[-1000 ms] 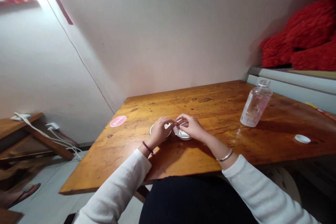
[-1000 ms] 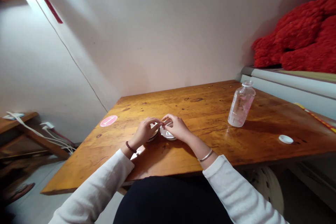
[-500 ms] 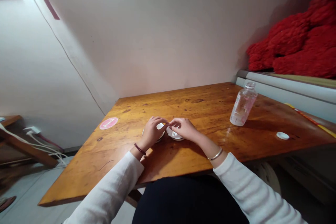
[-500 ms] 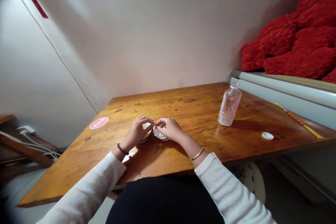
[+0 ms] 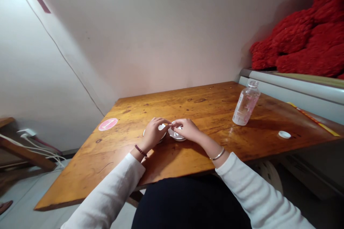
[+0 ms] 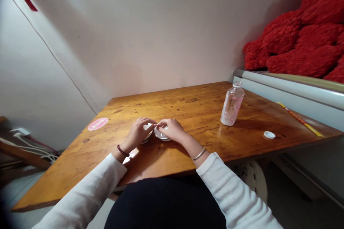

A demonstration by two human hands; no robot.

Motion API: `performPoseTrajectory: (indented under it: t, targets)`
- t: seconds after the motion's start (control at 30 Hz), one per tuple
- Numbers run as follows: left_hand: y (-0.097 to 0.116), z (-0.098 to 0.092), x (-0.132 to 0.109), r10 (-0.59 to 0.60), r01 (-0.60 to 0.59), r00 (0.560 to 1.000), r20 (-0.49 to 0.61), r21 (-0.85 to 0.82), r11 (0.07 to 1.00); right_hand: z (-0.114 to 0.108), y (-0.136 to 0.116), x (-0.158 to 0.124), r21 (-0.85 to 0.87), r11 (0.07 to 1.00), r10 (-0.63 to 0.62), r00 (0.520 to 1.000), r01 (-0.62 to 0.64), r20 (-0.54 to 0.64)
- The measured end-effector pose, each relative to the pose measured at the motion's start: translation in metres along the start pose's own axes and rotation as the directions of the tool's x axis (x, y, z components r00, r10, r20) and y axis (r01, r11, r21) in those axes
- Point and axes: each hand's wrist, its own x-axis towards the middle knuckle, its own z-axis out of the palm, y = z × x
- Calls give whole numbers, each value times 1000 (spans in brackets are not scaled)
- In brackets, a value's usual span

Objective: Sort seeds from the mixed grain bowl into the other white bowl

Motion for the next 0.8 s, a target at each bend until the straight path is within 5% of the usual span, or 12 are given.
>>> performPoseTrajectory:
  t: [0.23, 0.8]
  targets:
    - [-5, -6, -3, -313, 299, 950, 1, 294, 908, -3, -3, 2, -35, 994, 104, 993, -107, -62]
    - [-12, -11, -3, -427, 310, 865, 264, 388, 868, -6, 3, 6, -84, 953, 267, 938, -291, -221]
